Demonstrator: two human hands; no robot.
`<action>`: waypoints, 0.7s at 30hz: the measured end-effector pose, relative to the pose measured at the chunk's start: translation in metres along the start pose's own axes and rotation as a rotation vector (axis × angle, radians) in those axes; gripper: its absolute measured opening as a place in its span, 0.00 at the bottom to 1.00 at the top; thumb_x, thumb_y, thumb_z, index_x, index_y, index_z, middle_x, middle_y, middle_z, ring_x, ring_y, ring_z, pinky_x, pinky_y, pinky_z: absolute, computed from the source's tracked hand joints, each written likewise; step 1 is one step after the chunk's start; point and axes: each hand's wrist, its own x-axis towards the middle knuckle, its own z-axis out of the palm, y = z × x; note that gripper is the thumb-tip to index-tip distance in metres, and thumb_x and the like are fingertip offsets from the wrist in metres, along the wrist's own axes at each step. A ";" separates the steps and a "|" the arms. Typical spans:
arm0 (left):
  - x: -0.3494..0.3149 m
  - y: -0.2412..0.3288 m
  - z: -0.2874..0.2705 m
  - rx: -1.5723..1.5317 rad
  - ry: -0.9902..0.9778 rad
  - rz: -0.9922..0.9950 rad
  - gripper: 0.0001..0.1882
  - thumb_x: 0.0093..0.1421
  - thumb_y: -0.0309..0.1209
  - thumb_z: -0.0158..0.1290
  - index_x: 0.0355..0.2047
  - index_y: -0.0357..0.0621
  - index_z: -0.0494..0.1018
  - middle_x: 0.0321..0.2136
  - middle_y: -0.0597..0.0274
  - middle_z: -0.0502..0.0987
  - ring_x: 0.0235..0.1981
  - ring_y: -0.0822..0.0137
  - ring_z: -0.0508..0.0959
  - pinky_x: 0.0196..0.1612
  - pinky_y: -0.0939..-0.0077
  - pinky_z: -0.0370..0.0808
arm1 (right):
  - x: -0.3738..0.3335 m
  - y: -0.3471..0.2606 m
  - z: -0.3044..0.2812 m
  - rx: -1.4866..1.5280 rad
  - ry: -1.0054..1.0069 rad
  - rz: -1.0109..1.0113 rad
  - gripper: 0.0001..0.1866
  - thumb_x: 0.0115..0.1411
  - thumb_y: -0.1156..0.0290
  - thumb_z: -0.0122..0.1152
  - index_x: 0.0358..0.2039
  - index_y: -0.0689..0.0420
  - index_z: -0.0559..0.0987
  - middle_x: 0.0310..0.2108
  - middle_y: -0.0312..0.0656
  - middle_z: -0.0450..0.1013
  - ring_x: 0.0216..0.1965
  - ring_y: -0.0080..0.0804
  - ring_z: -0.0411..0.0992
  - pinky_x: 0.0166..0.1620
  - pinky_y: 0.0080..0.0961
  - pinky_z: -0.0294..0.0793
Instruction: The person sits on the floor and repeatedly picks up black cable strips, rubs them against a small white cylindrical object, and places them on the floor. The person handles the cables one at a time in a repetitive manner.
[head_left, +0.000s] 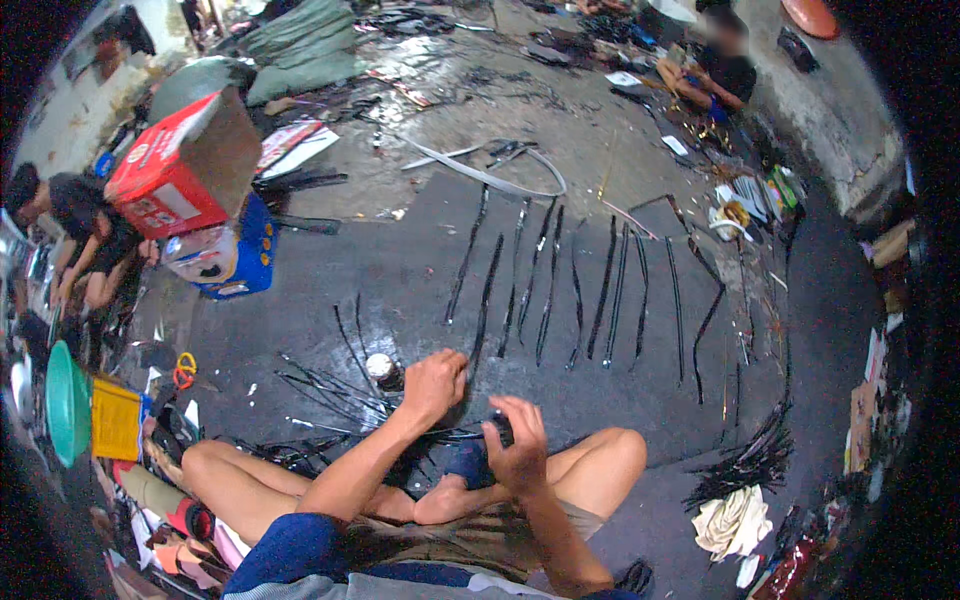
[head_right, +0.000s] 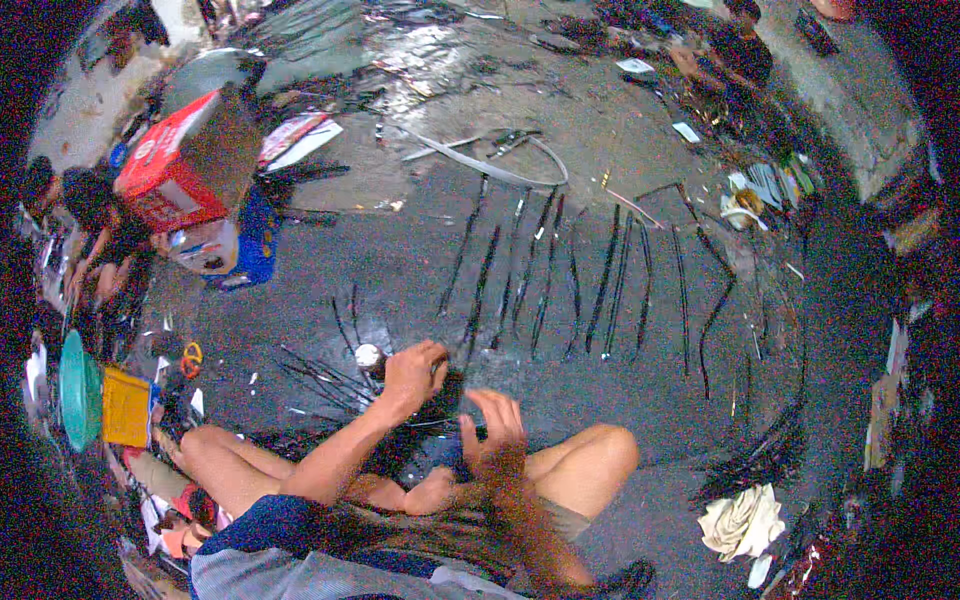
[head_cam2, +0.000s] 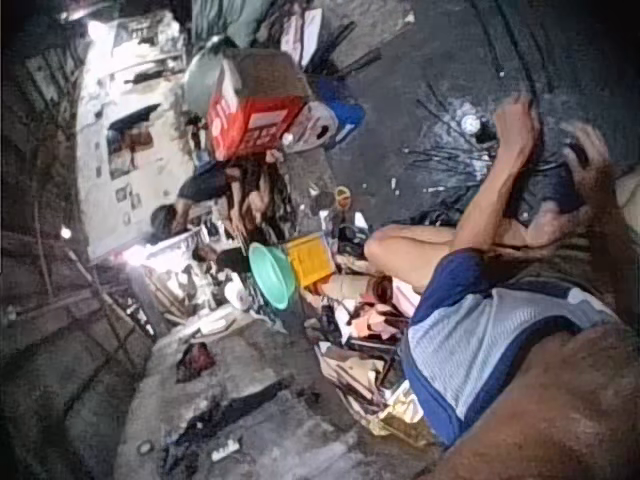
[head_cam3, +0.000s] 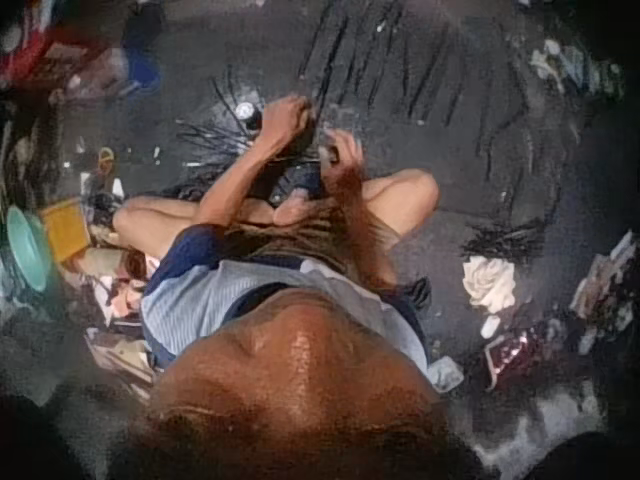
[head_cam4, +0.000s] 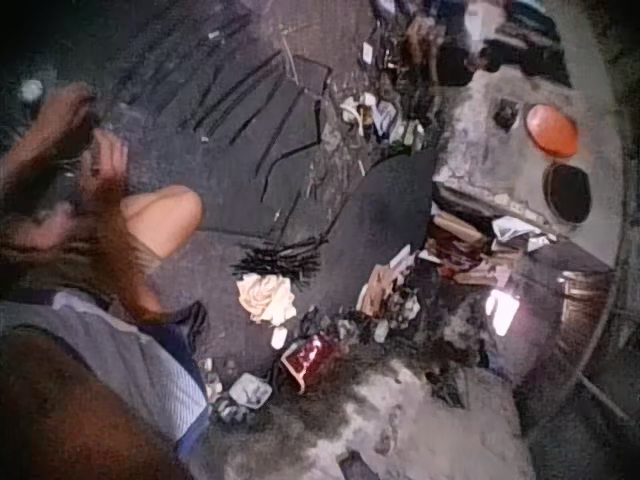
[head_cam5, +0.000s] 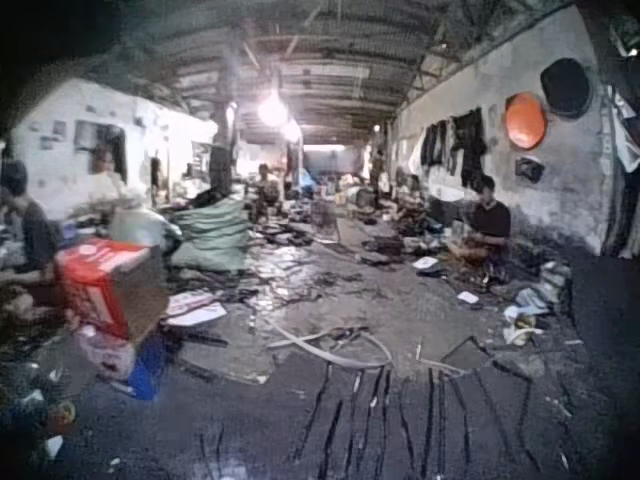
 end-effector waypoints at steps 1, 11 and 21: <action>-0.010 0.007 -0.018 -0.063 0.033 0.018 0.07 0.57 0.31 0.58 0.34 0.43 0.79 0.33 0.54 0.82 0.36 0.48 0.83 0.36 0.54 0.79 | 0.018 -0.013 -0.002 0.033 -0.012 -0.044 0.25 0.53 0.76 0.68 0.54 0.58 0.78 0.49 0.50 0.76 0.52 0.49 0.74 0.57 0.42 0.72; -0.063 0.035 -0.108 -0.941 0.309 -0.318 0.05 0.57 0.21 0.63 0.34 0.37 0.81 0.28 0.70 0.81 0.28 0.83 0.75 0.33 0.87 0.73 | 0.052 -0.059 0.031 0.398 -0.142 -0.225 0.21 0.53 0.75 0.71 0.49 0.60 0.83 0.38 0.47 0.80 0.38 0.39 0.80 0.43 0.30 0.79; -0.076 0.028 -0.123 -1.078 0.349 -0.396 0.07 0.55 0.19 0.63 0.35 0.37 0.81 0.30 0.66 0.82 0.29 0.79 0.78 0.35 0.82 0.76 | 0.038 -0.090 0.022 0.196 -0.029 -0.364 0.14 0.53 0.73 0.75 0.41 0.60 0.85 0.29 0.43 0.79 0.28 0.36 0.78 0.31 0.29 0.78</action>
